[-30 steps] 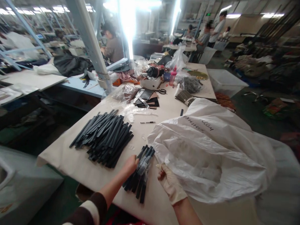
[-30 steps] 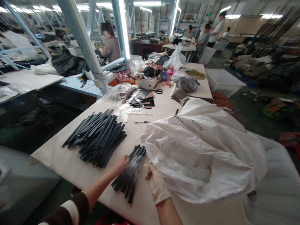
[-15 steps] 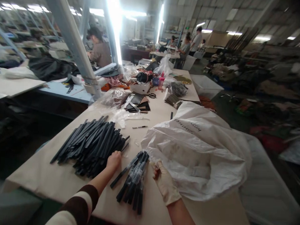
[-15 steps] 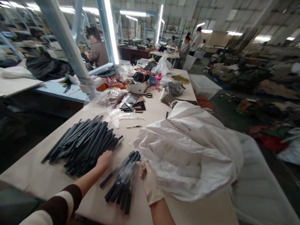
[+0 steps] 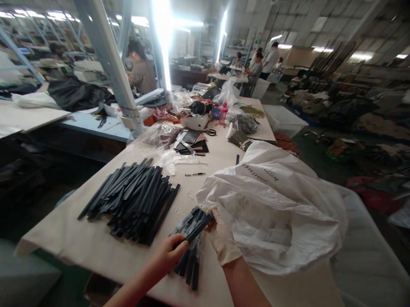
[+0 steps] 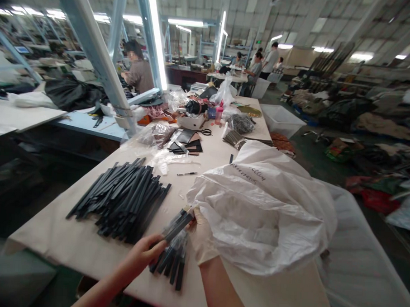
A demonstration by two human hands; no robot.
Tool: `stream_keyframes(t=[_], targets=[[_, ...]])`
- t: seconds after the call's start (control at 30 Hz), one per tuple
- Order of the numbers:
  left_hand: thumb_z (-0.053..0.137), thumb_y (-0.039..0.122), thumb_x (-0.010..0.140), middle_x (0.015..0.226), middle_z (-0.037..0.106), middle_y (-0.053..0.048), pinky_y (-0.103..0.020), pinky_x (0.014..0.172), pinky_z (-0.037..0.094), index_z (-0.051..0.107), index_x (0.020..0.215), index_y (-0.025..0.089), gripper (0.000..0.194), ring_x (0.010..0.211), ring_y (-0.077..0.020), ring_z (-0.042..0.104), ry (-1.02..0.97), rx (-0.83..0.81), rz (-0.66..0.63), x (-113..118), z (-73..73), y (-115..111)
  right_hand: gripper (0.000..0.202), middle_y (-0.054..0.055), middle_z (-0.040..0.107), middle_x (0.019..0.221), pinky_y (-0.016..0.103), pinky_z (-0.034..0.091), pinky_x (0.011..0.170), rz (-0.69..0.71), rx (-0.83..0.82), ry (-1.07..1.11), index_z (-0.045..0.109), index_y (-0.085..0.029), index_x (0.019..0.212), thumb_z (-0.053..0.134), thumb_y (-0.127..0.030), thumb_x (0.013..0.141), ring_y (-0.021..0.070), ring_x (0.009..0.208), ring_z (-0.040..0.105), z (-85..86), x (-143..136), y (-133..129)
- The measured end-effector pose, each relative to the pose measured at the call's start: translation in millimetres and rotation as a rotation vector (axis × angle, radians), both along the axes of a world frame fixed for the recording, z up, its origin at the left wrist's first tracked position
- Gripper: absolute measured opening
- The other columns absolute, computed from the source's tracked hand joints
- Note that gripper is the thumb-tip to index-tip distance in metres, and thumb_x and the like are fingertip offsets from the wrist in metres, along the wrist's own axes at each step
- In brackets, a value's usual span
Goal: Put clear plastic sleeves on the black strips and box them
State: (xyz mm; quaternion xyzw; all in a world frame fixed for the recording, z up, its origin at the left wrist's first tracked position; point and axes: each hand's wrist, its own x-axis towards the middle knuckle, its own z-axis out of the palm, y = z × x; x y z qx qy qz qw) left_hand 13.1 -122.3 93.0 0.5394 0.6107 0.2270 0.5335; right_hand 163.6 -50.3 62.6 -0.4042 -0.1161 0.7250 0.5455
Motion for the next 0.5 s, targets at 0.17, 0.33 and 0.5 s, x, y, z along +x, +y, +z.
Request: stream_keyframes(t=[0.17, 0.33, 0.5], targets=[[0.047, 0.049, 0.067, 0.039, 0.036, 0.009, -0.018, 0.036, 0.023, 0.050, 0.067, 0.016, 0.033, 0.035, -0.0059, 0.031, -0.162, -0.188, 0.023, -6, 14.9, -11, 0.031, -0.005, 0.050, 0.052, 0.019, 0.034, 0.040, 0.030, 0.049, 0.001, 0.057, -0.017, 0.058, 0.073, -0.043, 0.060, 0.0066, 0.046, 0.040, 4.5, 8, -15], [0.050, 0.048, 0.065, 0.039, 0.037, 0.009, -0.018, 0.037, 0.022, 0.051, 0.067, 0.015, 0.033, 0.035, -0.0053, 0.031, -0.178, -0.211, 0.007, -3, 31.2, -22, 0.030, -0.006, 0.045, 0.050, 0.017, 0.030, 0.037, 0.113, 0.044, 0.021, 0.058, -0.016, 0.060, 0.074, -0.042, 0.061, 0.0042, 0.042, 0.033, 10.4, 25, -26], [0.051, 0.050, 0.063, 0.040, 0.036, 0.010, -0.019, 0.037, 0.022, 0.048, 0.064, 0.017, 0.033, 0.035, -0.0055, 0.031, -0.158, -0.214, -0.027, 5, 42.9, -29, 0.033, -0.006, 0.046, 0.052, 0.018, 0.030, 0.038, 0.173, 0.053, 0.012, 0.053, -0.016, 0.056, 0.071, -0.044, 0.063, 0.0048, 0.042, 0.035, 15.0, 38, -34]])
